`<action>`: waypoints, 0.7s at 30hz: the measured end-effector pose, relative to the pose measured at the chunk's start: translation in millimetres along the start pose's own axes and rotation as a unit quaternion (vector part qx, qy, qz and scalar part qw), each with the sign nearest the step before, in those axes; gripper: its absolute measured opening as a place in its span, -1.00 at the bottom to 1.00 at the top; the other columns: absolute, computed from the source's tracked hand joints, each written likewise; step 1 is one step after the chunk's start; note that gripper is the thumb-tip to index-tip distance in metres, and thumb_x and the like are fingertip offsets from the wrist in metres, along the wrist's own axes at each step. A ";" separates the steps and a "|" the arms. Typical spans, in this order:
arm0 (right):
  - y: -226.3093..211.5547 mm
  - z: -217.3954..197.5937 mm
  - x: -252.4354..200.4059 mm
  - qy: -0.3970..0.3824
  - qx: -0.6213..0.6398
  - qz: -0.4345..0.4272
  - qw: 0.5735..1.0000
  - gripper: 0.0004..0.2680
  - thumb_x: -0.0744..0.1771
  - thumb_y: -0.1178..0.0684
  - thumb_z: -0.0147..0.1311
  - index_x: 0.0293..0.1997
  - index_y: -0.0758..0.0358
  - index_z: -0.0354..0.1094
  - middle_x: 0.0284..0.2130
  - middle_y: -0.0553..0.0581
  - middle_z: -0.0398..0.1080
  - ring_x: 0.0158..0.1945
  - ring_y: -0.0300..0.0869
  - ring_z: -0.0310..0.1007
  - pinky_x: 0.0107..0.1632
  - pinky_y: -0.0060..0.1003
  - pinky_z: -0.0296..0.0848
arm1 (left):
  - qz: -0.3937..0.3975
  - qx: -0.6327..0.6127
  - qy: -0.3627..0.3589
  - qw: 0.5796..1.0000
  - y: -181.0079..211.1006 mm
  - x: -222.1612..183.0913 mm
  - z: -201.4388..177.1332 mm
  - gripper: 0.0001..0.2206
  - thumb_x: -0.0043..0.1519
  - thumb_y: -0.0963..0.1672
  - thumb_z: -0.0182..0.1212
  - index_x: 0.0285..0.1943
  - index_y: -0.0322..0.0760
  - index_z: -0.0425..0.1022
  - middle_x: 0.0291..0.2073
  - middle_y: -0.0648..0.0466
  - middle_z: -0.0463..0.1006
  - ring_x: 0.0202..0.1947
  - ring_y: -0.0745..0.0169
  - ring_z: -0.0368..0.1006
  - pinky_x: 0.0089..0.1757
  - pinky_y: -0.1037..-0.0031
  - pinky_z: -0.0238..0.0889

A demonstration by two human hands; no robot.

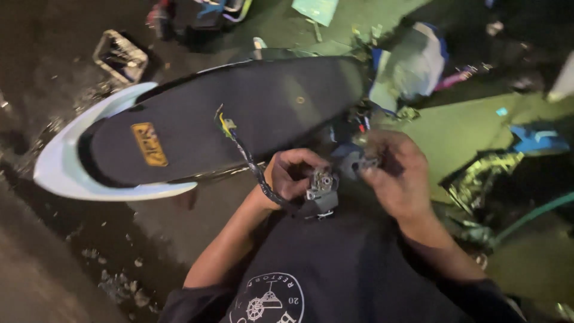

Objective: Repairing and inspecting a motorcycle handlebar switch assembly and its wiring

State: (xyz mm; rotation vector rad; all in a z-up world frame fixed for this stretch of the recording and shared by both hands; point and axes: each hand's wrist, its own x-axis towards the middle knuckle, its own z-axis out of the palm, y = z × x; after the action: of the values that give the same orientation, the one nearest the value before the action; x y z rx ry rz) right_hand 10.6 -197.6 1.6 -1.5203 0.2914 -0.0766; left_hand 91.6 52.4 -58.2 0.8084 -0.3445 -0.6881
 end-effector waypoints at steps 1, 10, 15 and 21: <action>-12.1 4.6 -9.9 0.036 0.013 -0.058 0.998 -0.69 0.25 0.12 0.51 -0.03 0.37 0.45 -0.29 0.17 0.48 -0.23 -0.20 0.51 -0.16 -0.32 0.57 | -0.016 -0.014 0.002 1.000 -6.2 0.6 0.4 -0.47 0.16 -0.15 0.66 0.14 -0.77 0.56 -0.31 -0.35 0.68 -0.31 0.01 0.69 -0.31 0.28 0.64; -20.7 2.0 -33.1 0.130 -0.132 -0.268 0.945 -0.79 0.30 0.19 0.43 -0.11 0.52 0.49 -0.25 0.36 0.51 -0.28 0.02 0.60 -0.24 -0.22 0.56 | -0.017 0.087 0.002 0.996 -23.1 9.3 37.3 -0.58 0.17 -0.18 0.58 0.11 -0.65 0.59 -0.35 -0.15 0.62 -0.35 0.23 0.58 -0.36 0.49 0.52; -42.8 2.9 -34.1 0.115 -0.147 -0.261 0.947 -0.89 0.35 0.23 0.33 -0.11 0.48 0.54 -0.25 0.34 0.55 -0.32 0.00 0.62 -0.26 -0.17 0.61 | -0.035 0.097 0.005 0.995 -20.9 14.7 41.0 -0.63 0.18 -0.19 0.53 0.11 -0.58 0.60 -0.36 -0.11 0.64 -0.38 0.27 0.55 -0.36 0.50 0.50; -45.4 -3.0 -37.0 0.094 -0.108 -0.215 0.966 -0.90 0.36 0.19 0.32 -0.12 0.44 0.60 -0.42 0.28 0.54 -0.45 -0.25 0.46 -0.36 -0.32 0.45 | -0.035 0.123 0.004 0.992 -29.3 11.5 37.1 -0.67 0.17 -0.25 0.47 0.11 -0.56 0.62 -0.36 -0.12 0.65 -0.41 0.28 0.55 -0.38 0.51 0.48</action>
State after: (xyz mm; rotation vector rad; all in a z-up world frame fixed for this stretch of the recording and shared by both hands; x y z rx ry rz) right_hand -19.8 -194.5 51.6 -1.7761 0.1180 -0.5508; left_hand 67.9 9.9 -56.0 1.0608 -0.4000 -0.7157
